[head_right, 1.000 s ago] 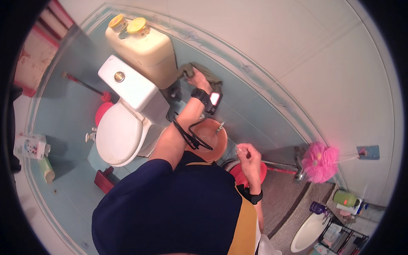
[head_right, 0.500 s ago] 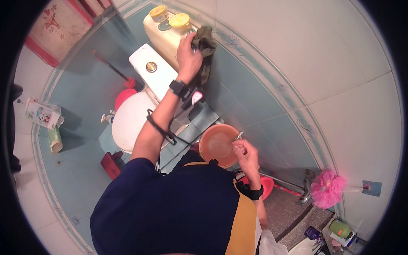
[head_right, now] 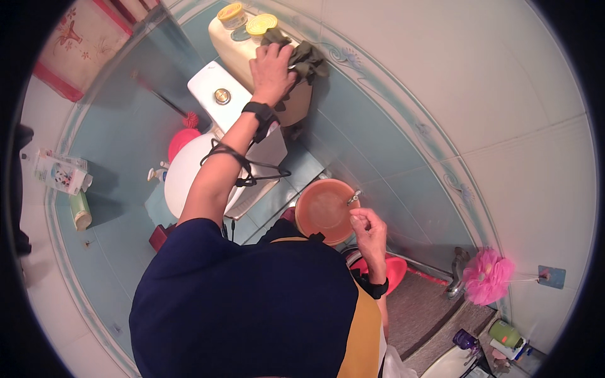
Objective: The person wipes the sink and toilet tank with a cloth, scrubs the toilet bowl with a brush, and rinses the brush and floor using a handheld shower head. They then rinse the cloth in the sink and wring it out.
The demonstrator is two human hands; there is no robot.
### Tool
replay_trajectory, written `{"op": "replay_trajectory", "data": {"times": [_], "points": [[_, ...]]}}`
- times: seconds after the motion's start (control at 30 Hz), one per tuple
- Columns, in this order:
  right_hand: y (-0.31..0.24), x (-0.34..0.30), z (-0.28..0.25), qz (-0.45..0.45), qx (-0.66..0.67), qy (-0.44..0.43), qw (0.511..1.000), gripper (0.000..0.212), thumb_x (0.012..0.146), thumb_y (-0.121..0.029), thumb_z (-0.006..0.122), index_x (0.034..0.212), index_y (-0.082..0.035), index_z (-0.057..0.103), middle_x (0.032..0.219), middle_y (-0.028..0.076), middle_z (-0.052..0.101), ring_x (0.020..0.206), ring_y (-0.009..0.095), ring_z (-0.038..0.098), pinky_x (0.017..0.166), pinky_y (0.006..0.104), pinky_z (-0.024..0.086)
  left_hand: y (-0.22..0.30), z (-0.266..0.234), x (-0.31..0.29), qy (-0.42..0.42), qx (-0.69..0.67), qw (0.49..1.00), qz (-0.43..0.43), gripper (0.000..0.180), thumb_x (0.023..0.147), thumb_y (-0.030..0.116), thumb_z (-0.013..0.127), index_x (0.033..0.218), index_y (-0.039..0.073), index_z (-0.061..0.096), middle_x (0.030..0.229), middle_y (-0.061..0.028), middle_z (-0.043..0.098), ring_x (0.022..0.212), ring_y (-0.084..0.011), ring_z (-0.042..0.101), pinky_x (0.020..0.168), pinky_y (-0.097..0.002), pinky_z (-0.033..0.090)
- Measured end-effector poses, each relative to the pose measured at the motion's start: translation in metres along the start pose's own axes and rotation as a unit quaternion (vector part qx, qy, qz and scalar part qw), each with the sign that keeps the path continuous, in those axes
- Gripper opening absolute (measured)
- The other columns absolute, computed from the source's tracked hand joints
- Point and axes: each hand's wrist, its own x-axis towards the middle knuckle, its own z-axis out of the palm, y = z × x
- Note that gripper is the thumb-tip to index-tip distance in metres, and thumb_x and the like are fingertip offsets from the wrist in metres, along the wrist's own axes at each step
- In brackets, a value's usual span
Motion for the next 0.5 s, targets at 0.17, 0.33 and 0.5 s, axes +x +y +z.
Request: {"op": "replay_trajectory", "data": {"times": [0.17, 0.33, 0.5], "points": [[0.005, 0.001, -0.003, 0.01, 0.002, -0.023, 1.0, 0.012, 0.084, -0.006, 0.06, 0.095, -0.001, 0.063, 0.075, -0.005, 0.058, 0.065, 0.002, 0.045, 0.06, 0.0182, 0.039, -0.012, -0.007, -0.033, 0.029, -0.028, 0.999, 0.007, 0.055, 0.056, 0.003, 0.069, 0.108, 0.016, 0.057, 0.113, -0.0103, 0.048, 0.103, -0.0326, 0.045, 0.088, -0.042, 0.043], [0.01, 0.008, -0.002, -0.018, -0.006, -0.05, 0.999, 0.011, 0.086, -0.003, 0.058, 0.096, 0.001, 0.061, 0.079, 0.003, 0.063, 0.069, 0.008, 0.057, 0.065, 0.0217, 0.048, -0.035, 0.005, -0.062, 0.035, -0.032, 0.999, -0.012, 0.053, 0.057, -0.002, 0.065, 0.107, 0.014, 0.056, 0.108, -0.013, 0.047, 0.101, -0.0353, 0.046, 0.085, -0.0424, 0.044], [0.009, 0.014, 0.006, -0.016, 0.003, -0.037, 0.999, 0.012, 0.083, -0.005, 0.061, 0.094, -0.001, 0.064, 0.07, -0.004, 0.057, 0.062, 0.002, 0.045, 0.058, 0.0192, 0.039, -0.098, -0.005, -0.087, 0.008, -0.129, 0.962, -0.242, 0.041, 0.067, 0.0, 0.058, 0.107, 0.007, 0.054, 0.102, -0.0168, 0.058, 0.1, -0.0349, 0.054, 0.084, -0.0409, 0.045]]}}
